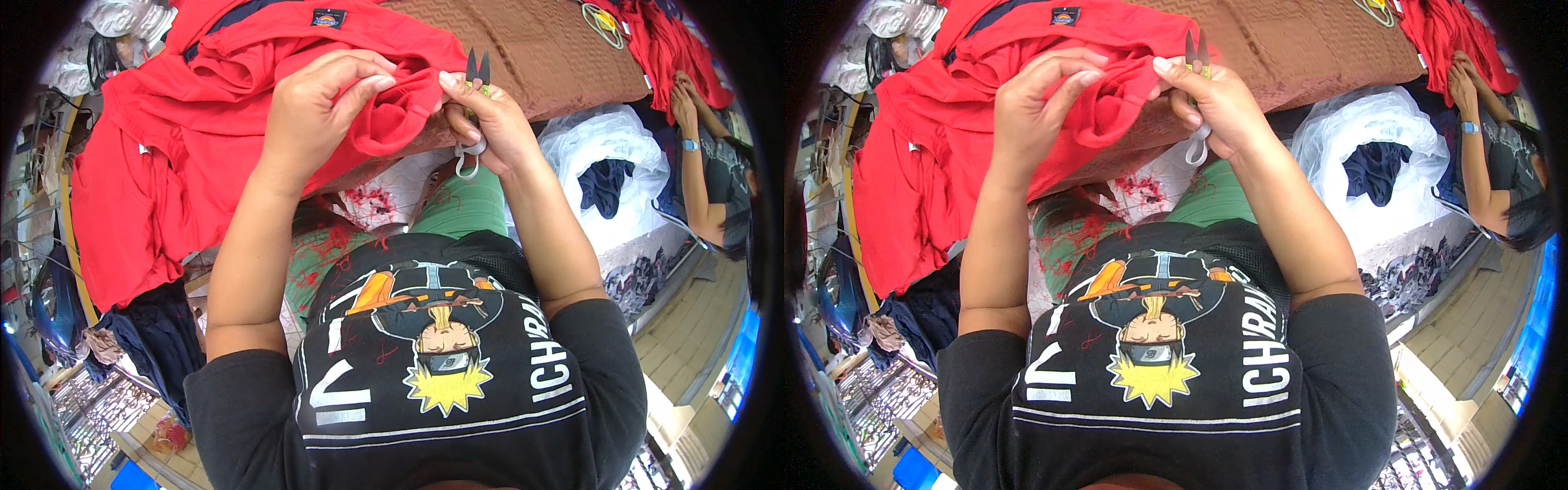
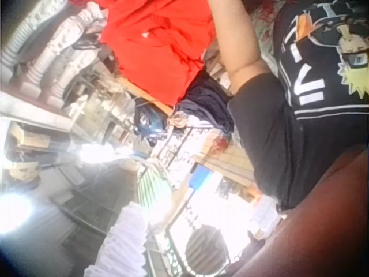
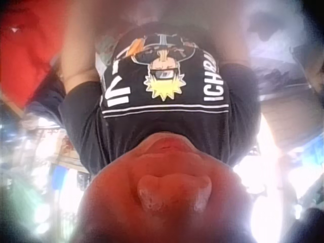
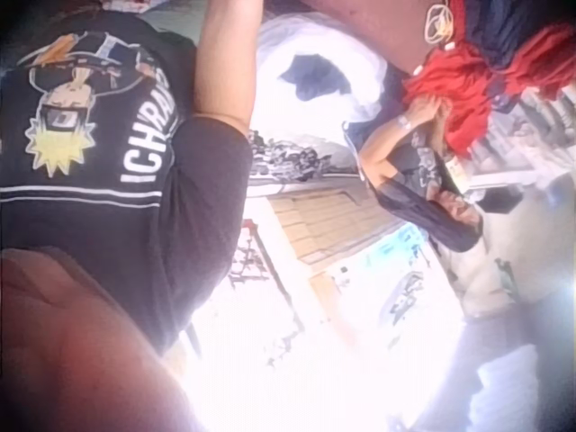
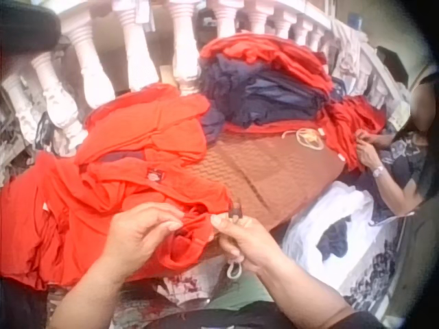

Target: The person trims loose red threads from red and blue t-shirts using small shears, handles the garments individually, and sets them aside after each one.

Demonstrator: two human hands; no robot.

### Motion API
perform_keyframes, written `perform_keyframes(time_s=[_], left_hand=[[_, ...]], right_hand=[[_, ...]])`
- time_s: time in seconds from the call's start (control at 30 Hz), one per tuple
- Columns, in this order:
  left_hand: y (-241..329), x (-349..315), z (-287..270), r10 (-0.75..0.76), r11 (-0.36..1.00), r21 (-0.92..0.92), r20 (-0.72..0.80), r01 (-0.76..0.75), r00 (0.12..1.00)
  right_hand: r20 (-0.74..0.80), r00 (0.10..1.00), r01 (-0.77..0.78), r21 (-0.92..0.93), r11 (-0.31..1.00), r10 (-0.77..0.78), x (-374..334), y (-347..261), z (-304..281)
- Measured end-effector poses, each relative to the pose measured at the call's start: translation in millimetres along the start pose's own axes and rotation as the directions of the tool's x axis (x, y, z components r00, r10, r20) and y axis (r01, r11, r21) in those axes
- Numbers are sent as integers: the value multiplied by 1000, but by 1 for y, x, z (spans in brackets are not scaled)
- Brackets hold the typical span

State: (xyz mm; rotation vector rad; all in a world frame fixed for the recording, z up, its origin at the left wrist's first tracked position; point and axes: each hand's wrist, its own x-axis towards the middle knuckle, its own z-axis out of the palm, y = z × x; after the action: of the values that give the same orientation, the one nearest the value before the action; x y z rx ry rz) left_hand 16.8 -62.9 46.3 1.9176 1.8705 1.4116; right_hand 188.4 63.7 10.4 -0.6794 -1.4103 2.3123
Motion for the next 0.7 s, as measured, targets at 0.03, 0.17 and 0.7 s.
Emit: perform_keyframes(time_s=[0.03, 0.17, 0.7], left_hand=[[4, 1, -5, 5, 1000, -24, -3, -5, 1000], [16, -10, 2, -243, 842, -470, 106, 264, 964], [37, -18, 9, -611, 502, -622, 237, 601, 755]], right_hand=[[15, 1000, 1, 11, 1000, -1, -1, -1, -1], [28, 1000, 5, -24, 1000, -5, -1, -1, 1], [246, 721, 460, -869, 181, -648, -53, -12, 14]])
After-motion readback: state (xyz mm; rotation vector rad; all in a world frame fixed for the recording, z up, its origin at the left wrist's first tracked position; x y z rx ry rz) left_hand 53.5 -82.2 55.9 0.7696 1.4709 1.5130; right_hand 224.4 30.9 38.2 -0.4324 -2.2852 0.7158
